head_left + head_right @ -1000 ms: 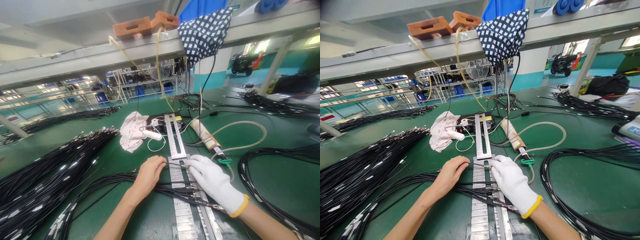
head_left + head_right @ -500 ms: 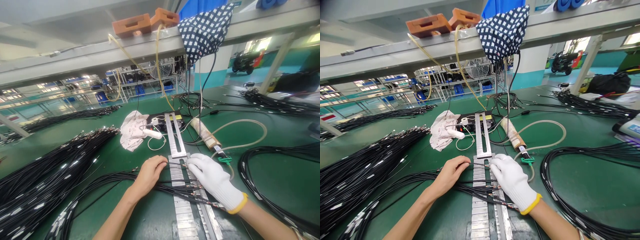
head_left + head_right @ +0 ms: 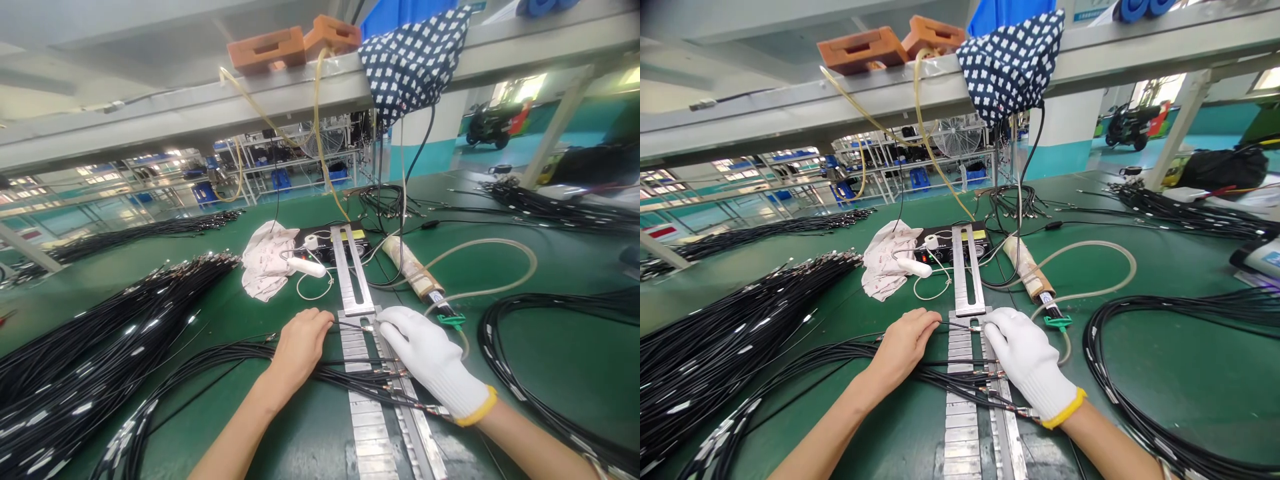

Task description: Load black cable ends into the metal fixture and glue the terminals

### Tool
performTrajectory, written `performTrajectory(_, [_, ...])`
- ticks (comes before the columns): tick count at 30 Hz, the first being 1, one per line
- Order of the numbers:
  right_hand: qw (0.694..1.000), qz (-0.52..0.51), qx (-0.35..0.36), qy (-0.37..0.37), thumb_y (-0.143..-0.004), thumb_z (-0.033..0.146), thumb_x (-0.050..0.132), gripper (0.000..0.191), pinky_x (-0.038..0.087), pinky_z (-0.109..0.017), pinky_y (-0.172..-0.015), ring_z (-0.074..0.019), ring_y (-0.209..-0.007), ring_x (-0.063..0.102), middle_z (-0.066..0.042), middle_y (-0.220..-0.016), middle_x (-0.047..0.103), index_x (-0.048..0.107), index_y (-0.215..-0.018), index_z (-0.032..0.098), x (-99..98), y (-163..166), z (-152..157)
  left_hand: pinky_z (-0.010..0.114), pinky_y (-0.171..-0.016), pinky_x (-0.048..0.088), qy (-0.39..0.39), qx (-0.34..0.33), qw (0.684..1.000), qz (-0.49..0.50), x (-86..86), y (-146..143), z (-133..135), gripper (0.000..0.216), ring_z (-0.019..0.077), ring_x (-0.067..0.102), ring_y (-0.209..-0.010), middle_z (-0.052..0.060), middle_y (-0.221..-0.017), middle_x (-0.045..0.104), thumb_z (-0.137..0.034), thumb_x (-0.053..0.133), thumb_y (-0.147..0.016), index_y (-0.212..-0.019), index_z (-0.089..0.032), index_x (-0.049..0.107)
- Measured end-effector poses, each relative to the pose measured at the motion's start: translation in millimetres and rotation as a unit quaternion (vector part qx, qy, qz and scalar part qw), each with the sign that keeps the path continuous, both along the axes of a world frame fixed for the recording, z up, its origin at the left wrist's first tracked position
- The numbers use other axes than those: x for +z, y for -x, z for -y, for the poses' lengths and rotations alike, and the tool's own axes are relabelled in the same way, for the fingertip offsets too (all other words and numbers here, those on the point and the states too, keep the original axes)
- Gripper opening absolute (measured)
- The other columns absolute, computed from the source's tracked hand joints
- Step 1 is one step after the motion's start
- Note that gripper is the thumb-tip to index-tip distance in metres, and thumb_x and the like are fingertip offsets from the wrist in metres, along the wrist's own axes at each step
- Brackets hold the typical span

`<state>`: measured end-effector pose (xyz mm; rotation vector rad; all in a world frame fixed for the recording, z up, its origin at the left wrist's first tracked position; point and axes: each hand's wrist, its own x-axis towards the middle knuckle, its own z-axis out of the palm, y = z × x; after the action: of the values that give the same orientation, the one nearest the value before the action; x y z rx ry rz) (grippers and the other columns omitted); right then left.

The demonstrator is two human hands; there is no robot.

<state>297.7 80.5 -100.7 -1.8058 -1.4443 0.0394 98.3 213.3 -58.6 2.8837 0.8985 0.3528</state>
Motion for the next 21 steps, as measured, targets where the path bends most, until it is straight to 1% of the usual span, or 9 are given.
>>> performTrajectory(2, [1.000, -0.009, -0.011, 0.013, -0.096, 0.033, 0.042, 0.030, 0.053, -0.039, -0.089, -0.0236, -0.099, 0.067, -0.005, -0.107, 0.072, 0.071, -0.097, 0.024, -2.4, -2, 0, 0.029, -0.072, 0.042, -0.027, 0.009, 0.999, -0.020, -1.8, -3, 0, 0.024, 0.0194, 0.060, -0.083, 0.002, -0.088, 0.063, -0.019, 0.041, -0.103, -0.103, -0.021, 0.065])
performTrajectory(6, [0.999, -0.019, -0.015, 0.043, -0.094, 0.037, 0.042, 0.032, 0.053, -0.041, -0.092, -0.0247, -0.102, 0.067, -0.004, -0.111, 0.072, 0.071, -0.100, 0.025, -4.0, -5, 1, 0.030, -0.070, 0.041, -0.044, 0.023, 0.998, -0.037, -4.3, -9, 1, 0.025, 0.0208, 0.059, -0.081, 0.002, -0.086, 0.063, -0.020, 0.042, -0.103, -0.103, -0.022, 0.066])
performTrajectory(9, [0.999, -0.024, -0.014, 0.047, -0.093, 0.040, 0.041, 0.034, 0.053, -0.042, -0.092, -0.0250, -0.102, 0.067, -0.004, -0.110, 0.073, 0.071, -0.098, 0.024, -2.3, -6, 1, 0.030, -0.069, 0.041, -0.052, 0.027, 0.997, -0.054, -3.9, -10, 4, 0.026, 0.0213, 0.059, -0.081, 0.003, -0.086, 0.063, -0.018, 0.042, -0.103, -0.102, -0.022, 0.067])
performTrajectory(16, [0.998, -0.021, -0.029, 0.045, -0.089, 0.042, 0.041, 0.036, 0.056, -0.040, -0.086, -0.0256, -0.098, 0.069, -0.004, -0.106, 0.074, 0.072, -0.093, 0.025, 3.6, -5, 2, 0.028, -0.067, 0.040, -0.046, 0.031, 0.996, -0.071, -1.6, -13, 9, 0.026, 0.0203, 0.062, -0.082, 0.003, -0.087, 0.065, -0.017, 0.041, -0.103, -0.100, -0.022, 0.066])
performTrajectory(21, [0.997, -0.034, -0.027, 0.060, -0.087, 0.043, 0.040, 0.038, 0.055, -0.043, -0.090, -0.0258, -0.098, 0.069, -0.004, -0.106, 0.074, 0.072, -0.092, 0.025, 7.0, -5, 1, 0.027, -0.067, 0.042, -0.032, 0.034, 0.996, -0.074, -1.7, -13, 8, 0.025, 0.0198, 0.064, -0.083, 0.002, -0.087, 0.066, -0.019, 0.041, -0.104, -0.099, -0.022, 0.066])
